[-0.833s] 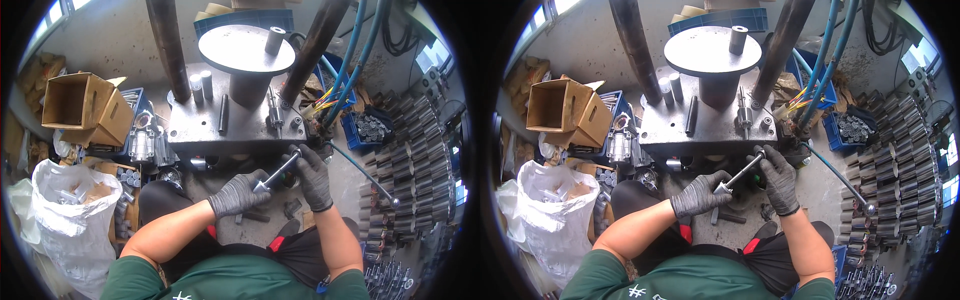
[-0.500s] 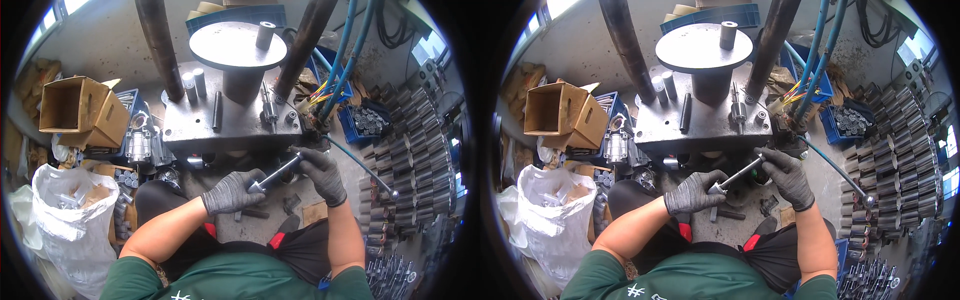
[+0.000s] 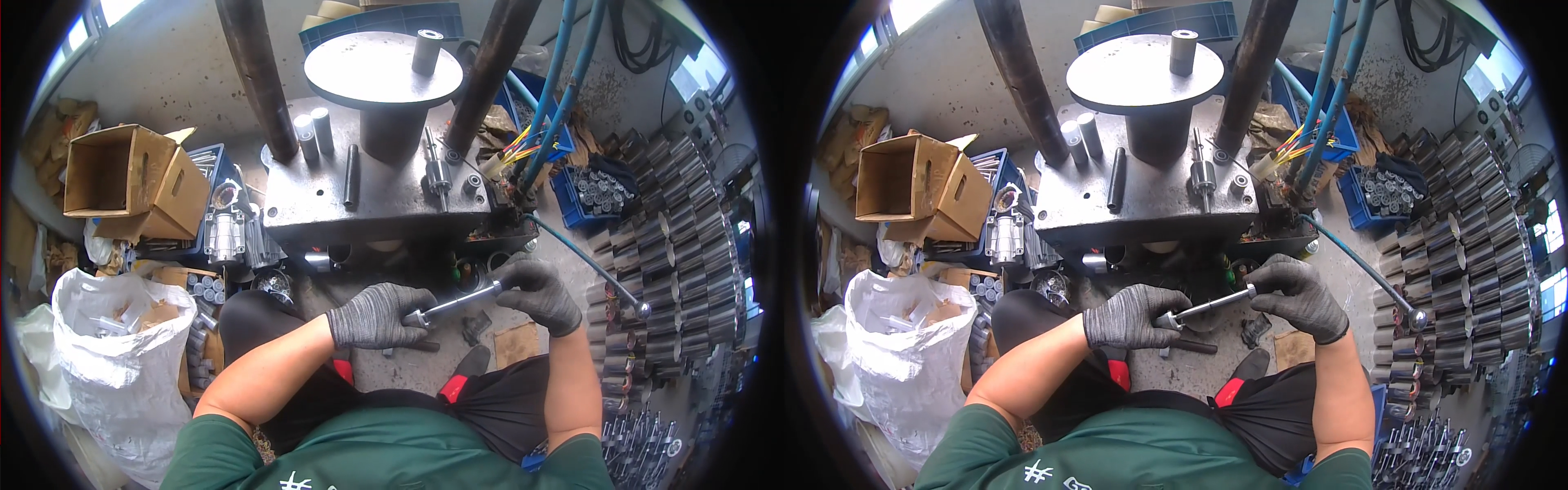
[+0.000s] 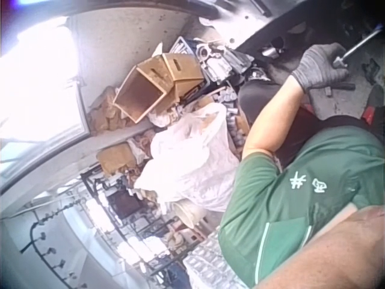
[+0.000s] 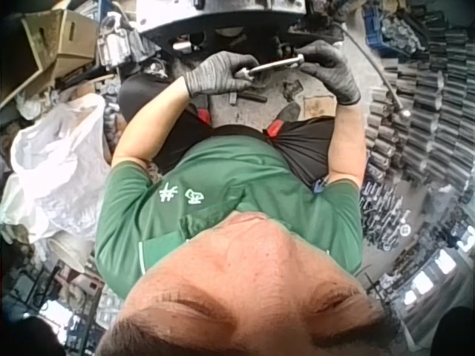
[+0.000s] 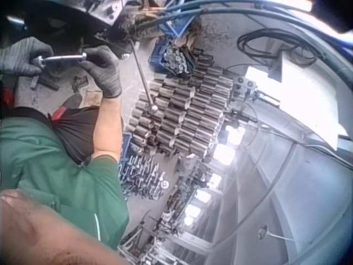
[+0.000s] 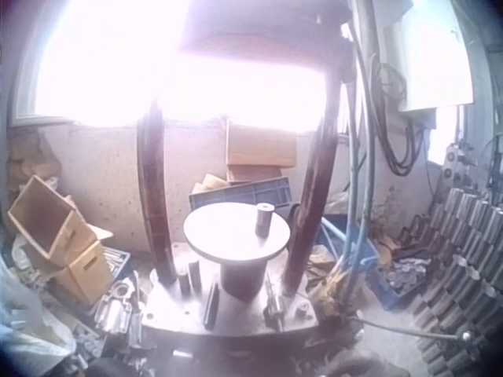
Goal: The person is assembling small metal mechanical components by inserting rods into housings and using a manual press.
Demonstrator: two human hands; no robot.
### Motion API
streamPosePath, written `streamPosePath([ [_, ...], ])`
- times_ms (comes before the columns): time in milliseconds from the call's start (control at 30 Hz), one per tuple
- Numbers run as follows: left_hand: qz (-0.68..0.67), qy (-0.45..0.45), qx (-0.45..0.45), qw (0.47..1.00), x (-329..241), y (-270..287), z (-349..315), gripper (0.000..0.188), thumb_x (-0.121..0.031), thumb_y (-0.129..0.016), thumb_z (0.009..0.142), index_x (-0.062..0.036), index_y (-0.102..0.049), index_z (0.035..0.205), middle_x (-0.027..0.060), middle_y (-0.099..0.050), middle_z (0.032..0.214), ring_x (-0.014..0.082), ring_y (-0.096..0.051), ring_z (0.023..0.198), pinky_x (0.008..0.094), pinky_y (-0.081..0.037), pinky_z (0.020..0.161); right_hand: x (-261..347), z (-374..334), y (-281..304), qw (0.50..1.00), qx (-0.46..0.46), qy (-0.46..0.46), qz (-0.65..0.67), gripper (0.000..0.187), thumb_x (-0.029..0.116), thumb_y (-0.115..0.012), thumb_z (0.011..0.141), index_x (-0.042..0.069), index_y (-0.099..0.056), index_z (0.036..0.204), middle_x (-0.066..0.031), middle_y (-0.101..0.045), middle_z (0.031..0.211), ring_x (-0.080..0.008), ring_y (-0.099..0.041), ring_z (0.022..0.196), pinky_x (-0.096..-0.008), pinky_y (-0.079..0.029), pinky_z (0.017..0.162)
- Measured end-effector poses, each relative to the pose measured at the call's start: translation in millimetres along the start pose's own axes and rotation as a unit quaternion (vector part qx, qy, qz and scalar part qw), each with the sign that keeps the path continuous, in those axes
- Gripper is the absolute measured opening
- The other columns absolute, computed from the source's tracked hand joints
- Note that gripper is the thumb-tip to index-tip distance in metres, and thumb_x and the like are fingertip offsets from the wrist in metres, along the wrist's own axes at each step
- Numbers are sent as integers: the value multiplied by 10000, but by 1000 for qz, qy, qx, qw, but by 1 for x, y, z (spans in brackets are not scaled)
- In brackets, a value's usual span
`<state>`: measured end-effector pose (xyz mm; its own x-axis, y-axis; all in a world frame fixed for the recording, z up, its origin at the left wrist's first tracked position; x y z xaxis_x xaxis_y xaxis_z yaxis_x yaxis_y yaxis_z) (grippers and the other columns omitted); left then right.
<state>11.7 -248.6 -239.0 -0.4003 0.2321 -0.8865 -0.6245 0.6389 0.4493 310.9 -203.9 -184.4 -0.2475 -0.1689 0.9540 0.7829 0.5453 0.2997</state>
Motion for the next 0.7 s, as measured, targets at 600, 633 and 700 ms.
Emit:
streamPosePath([
  [600,46,-26,58,997,-1,-13,-8,496,-300,-790,817,-32,-683,1221,180,-742,952,324,-748,892,426,-593,822,7,8,-50,979,158,82,-96,289,64,-899,787,-13,-768,1033,-83,-702,877,-173,-693,802,-317,-542,695],
  [633,45,-26,54,997,-2,-12,-10,496,-300,-790,817,-32,-683,1221,180,-742,952,324,-748,892,426,-593,822,3,7,-52,976,172,91,-97,354,58,-901,789,-9,-756,1105,-84,-736,935,-156,-716,855,-305,-573,734],
  [700,-9,13,28,999,-1,-10,-15,464,-278,-786,850,-41,-673,1232,159,-742,938,287,-757,863,417,-600,777,3,8,-54,992,120,20,-37,405,41,-891,801,-7,-731,1169,-93,-746,987,-158,-726,897,-305,-590,768],
])
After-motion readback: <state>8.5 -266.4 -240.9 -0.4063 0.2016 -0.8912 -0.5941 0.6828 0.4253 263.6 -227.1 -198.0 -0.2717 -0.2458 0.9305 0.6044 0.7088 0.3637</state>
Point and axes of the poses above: each hand's wrist, its own z-axis towards the middle knuckle, its own y-axis out of the back of the hand, x = y × z, the point moved 2 cm from there along z, towards the middle knuckle
